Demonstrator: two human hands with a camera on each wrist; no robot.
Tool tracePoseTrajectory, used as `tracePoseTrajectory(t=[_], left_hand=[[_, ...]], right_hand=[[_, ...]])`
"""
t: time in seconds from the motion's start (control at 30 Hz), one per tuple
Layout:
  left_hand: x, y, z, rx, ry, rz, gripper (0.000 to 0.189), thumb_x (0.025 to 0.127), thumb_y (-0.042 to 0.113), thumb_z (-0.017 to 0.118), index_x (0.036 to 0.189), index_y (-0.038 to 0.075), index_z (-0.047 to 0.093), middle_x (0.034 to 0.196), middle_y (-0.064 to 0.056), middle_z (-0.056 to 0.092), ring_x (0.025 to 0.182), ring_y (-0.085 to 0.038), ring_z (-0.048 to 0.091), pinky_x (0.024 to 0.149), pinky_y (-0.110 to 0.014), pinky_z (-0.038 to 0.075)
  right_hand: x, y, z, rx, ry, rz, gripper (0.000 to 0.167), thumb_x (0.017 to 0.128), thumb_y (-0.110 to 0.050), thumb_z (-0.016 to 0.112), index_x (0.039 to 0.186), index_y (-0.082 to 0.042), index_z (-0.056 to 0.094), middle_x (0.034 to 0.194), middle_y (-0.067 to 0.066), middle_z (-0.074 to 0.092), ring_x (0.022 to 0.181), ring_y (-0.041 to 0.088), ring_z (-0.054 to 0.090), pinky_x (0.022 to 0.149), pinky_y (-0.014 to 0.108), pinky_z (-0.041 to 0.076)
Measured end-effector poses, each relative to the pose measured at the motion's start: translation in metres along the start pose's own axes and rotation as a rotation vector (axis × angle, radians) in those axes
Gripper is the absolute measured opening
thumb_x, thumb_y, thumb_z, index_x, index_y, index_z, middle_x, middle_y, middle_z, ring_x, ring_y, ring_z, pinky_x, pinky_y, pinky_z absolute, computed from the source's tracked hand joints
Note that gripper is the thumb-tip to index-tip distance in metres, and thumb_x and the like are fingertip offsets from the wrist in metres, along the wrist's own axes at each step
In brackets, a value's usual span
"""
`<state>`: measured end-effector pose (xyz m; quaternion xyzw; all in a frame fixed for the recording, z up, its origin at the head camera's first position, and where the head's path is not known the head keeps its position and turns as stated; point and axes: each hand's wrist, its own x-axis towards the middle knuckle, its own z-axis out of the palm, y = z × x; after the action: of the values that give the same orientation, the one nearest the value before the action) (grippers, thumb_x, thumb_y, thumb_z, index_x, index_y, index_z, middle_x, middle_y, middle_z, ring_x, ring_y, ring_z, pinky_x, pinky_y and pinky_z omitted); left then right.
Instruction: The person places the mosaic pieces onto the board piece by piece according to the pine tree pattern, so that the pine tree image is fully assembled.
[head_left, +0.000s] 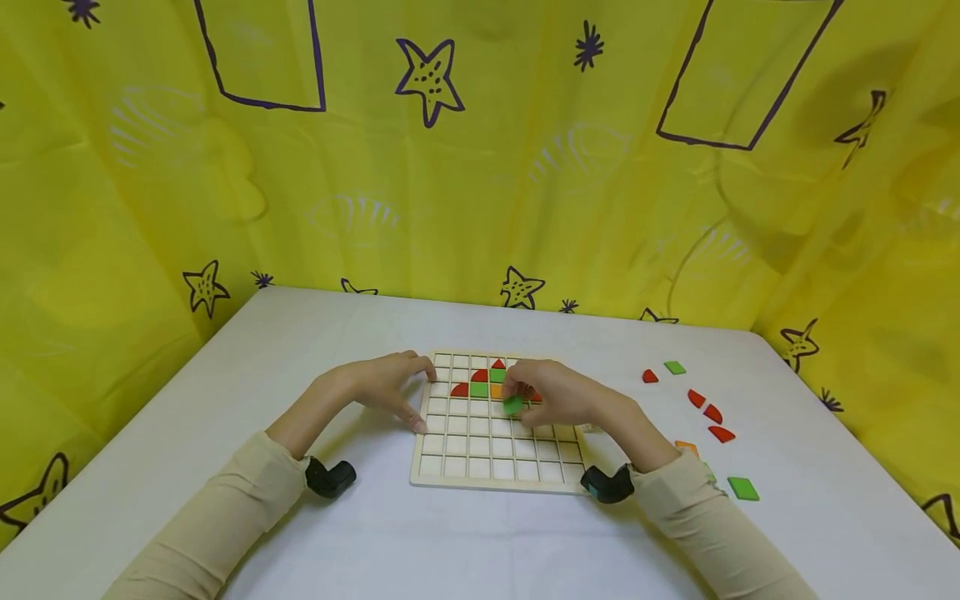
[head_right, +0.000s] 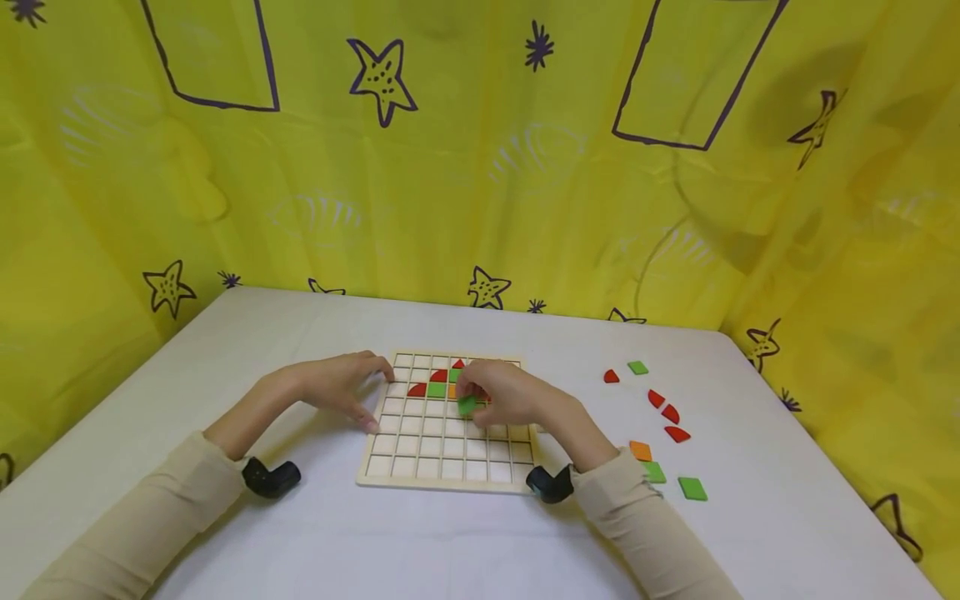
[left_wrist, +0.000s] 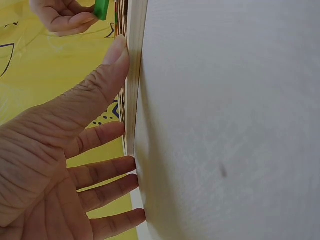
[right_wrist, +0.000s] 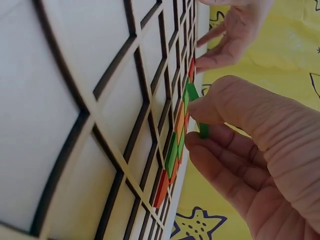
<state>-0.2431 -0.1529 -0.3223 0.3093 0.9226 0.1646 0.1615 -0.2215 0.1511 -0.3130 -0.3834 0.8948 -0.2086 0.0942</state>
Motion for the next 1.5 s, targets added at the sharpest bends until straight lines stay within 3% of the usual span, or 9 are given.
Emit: tracePoseTrajectory(t=[0.43, 0.63, 0.97, 1.27, 1.5], left_hand=[[0.000, 0.000, -0.001, -0.003, -0.003, -0.008, 0.073, 0.078, 0.043, 0.089, 0.133, 0.011, 0.054, 0.141, -0.017, 0.052, 0.130, -0.033, 0.050, 0.113, -0.052, 0.040], [0.000, 0.000, -0.001, -0.008, 0.001, -0.009, 0.072, 0.077, 0.043, 0.090, 0.132, 0.012, 0.055, 0.140, -0.017, 0.052, 0.133, -0.033, 0.049, 0.114, -0.053, 0.039], [0.000, 0.002, -0.001, -0.019, -0.002, -0.021, 0.072, 0.077, 0.044, 0.090, 0.132, 0.013, 0.055, 0.141, -0.016, 0.052, 0.134, -0.033, 0.048, 0.114, -0.053, 0.038], [-0.001, 0.000, 0.000, -0.006, 0.003, -0.007, 0.071, 0.078, 0.043, 0.089, 0.132, 0.012, 0.055, 0.141, -0.016, 0.052, 0.131, -0.033, 0.050, 0.113, -0.052, 0.039], [-0.003, 0.001, -0.001, -0.011, 0.003, -0.009, 0.072, 0.077, 0.043, 0.090, 0.132, 0.012, 0.055, 0.140, -0.016, 0.052, 0.132, -0.032, 0.050, 0.113, -0.052, 0.039]], right_hand=[[0.007, 0.001, 0.007, -0.060, 0.026, -0.042, 0.013, 0.089, -0.005, 0.077, 0.096, -0.012, 0.069, 0.094, -0.006, 0.063, 0.087, 0.012, 0.056, 0.082, 0.027, 0.052], [0.009, -0.002, 0.008, -0.030, 0.036, -0.079, 0.012, 0.090, -0.005, 0.078, 0.095, -0.011, 0.069, 0.093, -0.004, 0.065, 0.087, 0.010, 0.059, 0.082, 0.028, 0.054], [0.007, -0.002, 0.010, -0.040, 0.044, -0.046, 0.013, 0.090, -0.006, 0.079, 0.099, -0.011, 0.071, 0.097, -0.003, 0.068, 0.091, 0.012, 0.062, 0.085, 0.032, 0.055], [-0.009, -0.004, 0.002, -0.103, 0.068, -0.023, 0.011, 0.092, -0.014, 0.078, 0.101, -0.012, 0.072, 0.098, -0.006, 0.068, 0.093, 0.016, 0.063, 0.088, 0.038, 0.055], [-0.029, 0.002, -0.004, -0.146, 0.066, -0.067, 0.008, 0.093, -0.008, 0.074, 0.099, -0.011, 0.071, 0.097, -0.006, 0.068, 0.091, 0.018, 0.064, 0.084, 0.040, 0.056]])
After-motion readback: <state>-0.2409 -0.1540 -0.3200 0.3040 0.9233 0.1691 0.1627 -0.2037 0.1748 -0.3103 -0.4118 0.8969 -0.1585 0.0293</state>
